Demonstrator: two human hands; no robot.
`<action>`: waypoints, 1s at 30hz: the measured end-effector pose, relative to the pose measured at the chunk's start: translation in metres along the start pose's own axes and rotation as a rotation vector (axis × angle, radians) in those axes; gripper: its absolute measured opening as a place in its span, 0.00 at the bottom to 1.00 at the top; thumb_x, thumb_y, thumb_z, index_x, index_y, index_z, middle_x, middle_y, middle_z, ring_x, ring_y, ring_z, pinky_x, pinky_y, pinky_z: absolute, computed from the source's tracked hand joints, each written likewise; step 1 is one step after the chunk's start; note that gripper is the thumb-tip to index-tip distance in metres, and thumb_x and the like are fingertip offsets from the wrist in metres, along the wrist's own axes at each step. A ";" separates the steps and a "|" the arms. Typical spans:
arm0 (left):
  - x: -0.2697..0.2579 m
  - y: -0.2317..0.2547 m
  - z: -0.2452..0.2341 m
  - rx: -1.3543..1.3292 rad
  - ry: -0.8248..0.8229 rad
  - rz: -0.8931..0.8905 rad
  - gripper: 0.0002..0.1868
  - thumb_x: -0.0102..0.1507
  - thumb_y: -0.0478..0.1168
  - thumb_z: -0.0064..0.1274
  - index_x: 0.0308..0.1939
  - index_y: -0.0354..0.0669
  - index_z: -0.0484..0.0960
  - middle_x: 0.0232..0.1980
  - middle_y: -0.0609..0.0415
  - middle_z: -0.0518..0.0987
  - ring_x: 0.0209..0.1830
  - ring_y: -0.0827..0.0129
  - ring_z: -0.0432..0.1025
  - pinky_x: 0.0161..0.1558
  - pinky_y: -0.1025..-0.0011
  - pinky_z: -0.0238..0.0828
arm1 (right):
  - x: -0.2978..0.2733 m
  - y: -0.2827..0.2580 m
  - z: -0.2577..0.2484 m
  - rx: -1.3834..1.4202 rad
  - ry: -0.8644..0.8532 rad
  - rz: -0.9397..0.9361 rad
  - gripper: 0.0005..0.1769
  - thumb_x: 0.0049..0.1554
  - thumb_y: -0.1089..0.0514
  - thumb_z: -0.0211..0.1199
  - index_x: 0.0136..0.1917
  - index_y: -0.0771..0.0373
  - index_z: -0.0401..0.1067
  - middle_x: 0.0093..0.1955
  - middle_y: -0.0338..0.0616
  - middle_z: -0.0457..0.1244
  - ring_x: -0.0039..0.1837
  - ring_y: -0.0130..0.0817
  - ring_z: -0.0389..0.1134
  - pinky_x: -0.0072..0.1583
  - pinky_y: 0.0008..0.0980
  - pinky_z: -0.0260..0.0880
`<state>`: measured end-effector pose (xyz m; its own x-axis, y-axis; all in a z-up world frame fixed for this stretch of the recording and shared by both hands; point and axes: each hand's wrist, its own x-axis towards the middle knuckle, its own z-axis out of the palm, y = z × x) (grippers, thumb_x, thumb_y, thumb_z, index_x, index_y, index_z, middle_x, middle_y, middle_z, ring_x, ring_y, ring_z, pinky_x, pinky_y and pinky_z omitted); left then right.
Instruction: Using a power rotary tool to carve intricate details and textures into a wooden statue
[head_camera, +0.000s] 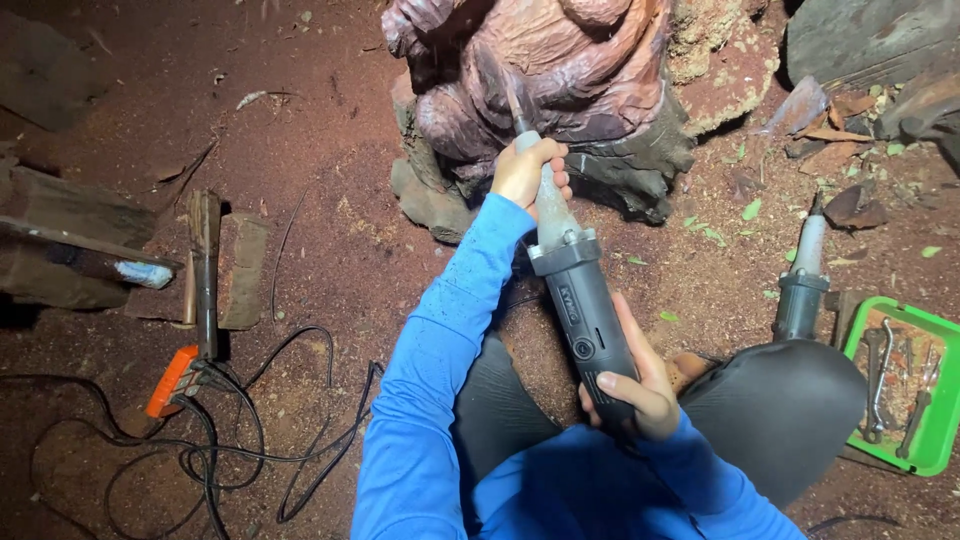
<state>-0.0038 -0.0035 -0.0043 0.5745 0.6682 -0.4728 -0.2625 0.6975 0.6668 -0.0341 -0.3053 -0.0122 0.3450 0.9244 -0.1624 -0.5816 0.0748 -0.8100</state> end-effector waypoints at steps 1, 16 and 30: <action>-0.001 0.001 0.000 0.012 0.022 0.003 0.08 0.54 0.27 0.52 0.36 0.32 0.72 0.18 0.50 0.67 0.12 0.68 0.60 0.11 0.66 0.59 | 0.001 0.006 -0.002 0.037 0.007 -0.001 0.60 0.52 0.59 0.63 0.86 0.46 0.30 0.46 0.70 0.62 0.31 0.45 0.66 0.23 0.34 0.66; 0.031 -0.017 -0.027 0.085 -0.008 0.077 0.10 0.51 0.26 0.58 0.35 0.30 0.75 0.19 0.46 0.73 0.13 0.64 0.69 0.15 0.60 0.75 | 0.014 0.045 -0.007 0.129 -0.127 -0.283 0.53 0.54 0.67 0.59 0.85 0.58 0.37 0.44 0.73 0.67 0.31 0.50 0.74 0.23 0.33 0.75; 0.036 -0.009 -0.031 0.171 -0.027 0.068 0.25 0.56 0.28 0.57 0.56 0.25 0.68 0.22 0.50 0.72 0.17 0.66 0.70 0.20 0.62 0.74 | 0.008 0.015 -0.005 -0.013 0.019 -0.193 0.53 0.47 0.64 0.63 0.82 0.51 0.48 0.27 0.64 0.69 0.21 0.45 0.72 0.16 0.32 0.70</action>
<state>-0.0050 0.0226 -0.0449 0.5810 0.7033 -0.4096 -0.1670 0.5955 0.7858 -0.0368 -0.2988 -0.0286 0.4633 0.8861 -0.0138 -0.4941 0.2453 -0.8341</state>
